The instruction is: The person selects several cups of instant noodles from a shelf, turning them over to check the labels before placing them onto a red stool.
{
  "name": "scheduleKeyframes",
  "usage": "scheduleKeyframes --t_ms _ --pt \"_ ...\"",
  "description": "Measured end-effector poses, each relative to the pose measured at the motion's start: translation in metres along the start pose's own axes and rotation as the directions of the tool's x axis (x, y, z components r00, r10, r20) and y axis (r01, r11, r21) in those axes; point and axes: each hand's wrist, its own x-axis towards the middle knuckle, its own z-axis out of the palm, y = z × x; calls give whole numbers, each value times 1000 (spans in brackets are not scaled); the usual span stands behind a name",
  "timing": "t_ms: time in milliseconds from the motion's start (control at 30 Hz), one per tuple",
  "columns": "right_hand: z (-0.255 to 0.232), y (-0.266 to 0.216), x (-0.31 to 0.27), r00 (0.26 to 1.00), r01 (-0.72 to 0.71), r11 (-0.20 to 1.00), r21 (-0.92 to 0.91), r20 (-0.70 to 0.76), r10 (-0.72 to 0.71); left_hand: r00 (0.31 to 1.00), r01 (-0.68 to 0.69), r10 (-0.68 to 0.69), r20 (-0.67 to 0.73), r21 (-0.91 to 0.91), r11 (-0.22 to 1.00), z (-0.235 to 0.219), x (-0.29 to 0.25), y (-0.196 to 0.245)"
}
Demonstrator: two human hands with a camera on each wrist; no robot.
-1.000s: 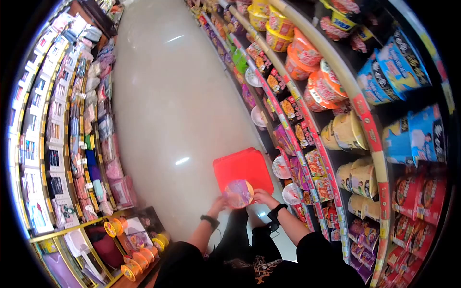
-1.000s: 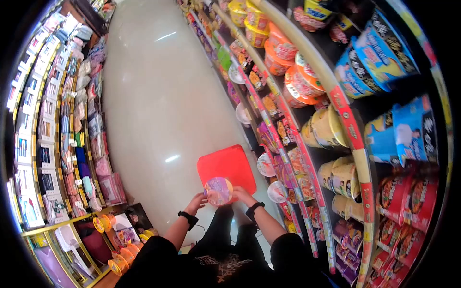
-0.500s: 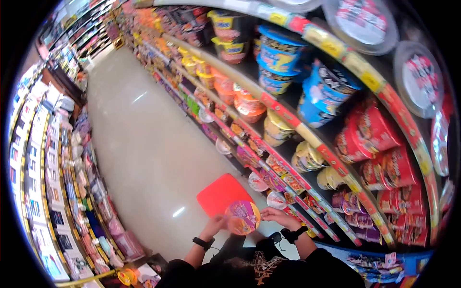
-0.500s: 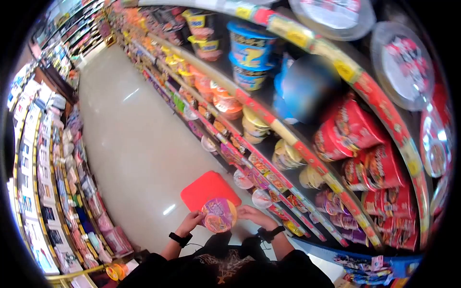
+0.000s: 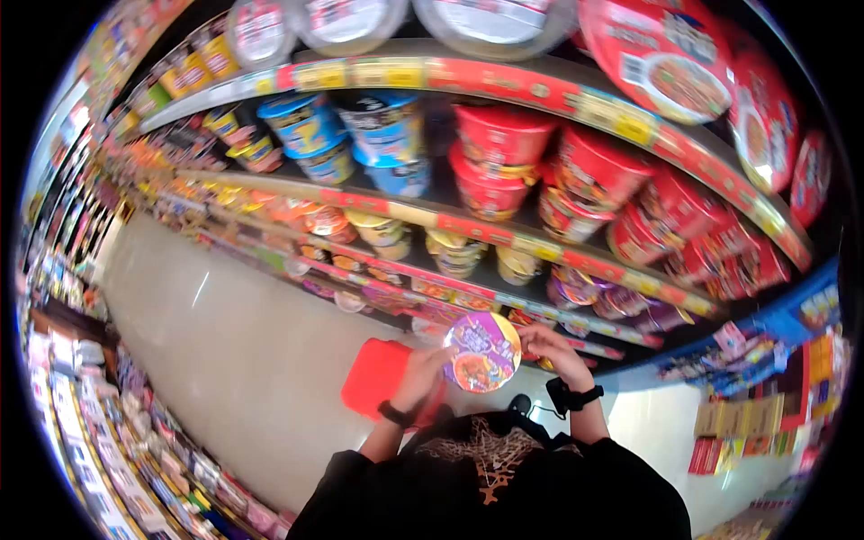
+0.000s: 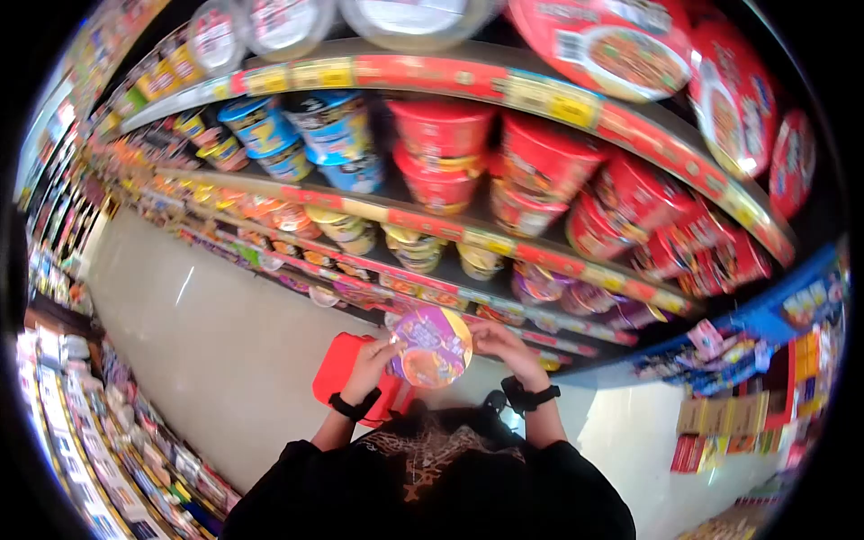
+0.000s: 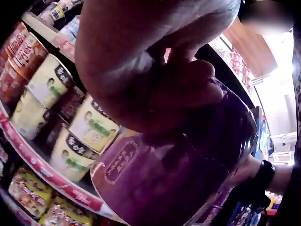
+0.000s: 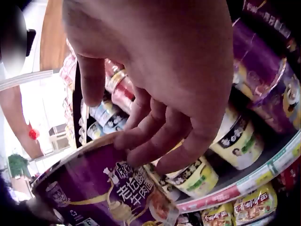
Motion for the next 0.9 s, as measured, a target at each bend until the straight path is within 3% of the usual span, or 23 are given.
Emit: scheduleKeyframes --t_ms 33,100,133,233,267,300,400,500,533,567,600,633,700,800,900 --pt "-6 -6 -11 998 -36 994 99 -43 40 999 -33 33 39 5 999 12 8 4" --pt "-32 3 -24 995 60 993 99 -82 -52 987 -118 117 109 8 993 34 25 12" --pt "-38 -1 -32 987 63 989 130 -157 -42 984 -136 118 135 129 982 42 35 12" --pt "-76 3 -48 936 95 982 164 -350 -33 984 1 2 181 -18 1000 84 45 23" --pt "-92 9 -53 913 105 981 164 -408 -29 973 -14 15 229 -7 1000 94 49 26" --pt "-96 2 -57 853 185 970 159 -516 -78 967 2 1 255 -11 1000 106 53 28" --pt "-137 7 -70 668 242 961 134 -742 -65 947 -2 9 322 -21 1000 140 63 32" --pt "-169 -1 -81 609 162 984 68 -792 -45 921 -54 56 385 -15 998 169 82 23" --pt "-177 -5 -85 667 180 980 79 -742 -63 910 -34 28 414 5 999 176 91 19" --pt "-182 -7 -87 650 185 979 89 -758 -54 897 -11 -2 443 26 1000 183 97 15" --pt "-184 -10 -87 633 192 977 96 -773 -48 908 -70 51 415 29 997 195 100 18" --pt "-188 -14 -84 615 202 974 102 -787 -45 907 -41 24 420 31 999 202 102 15" --pt "-211 -13 -80 623 85 987 138 -780 55 903 12 -28 429 40 999 221 112 8" --pt "-220 -17 -74 644 30 988 151 -758 97 893 9 -26 449 41 999 233 117 -5" --pt "-236 -10 -68 671 58 991 123 -739 52 878 113 -81 473 -41 993 241 123 -23"
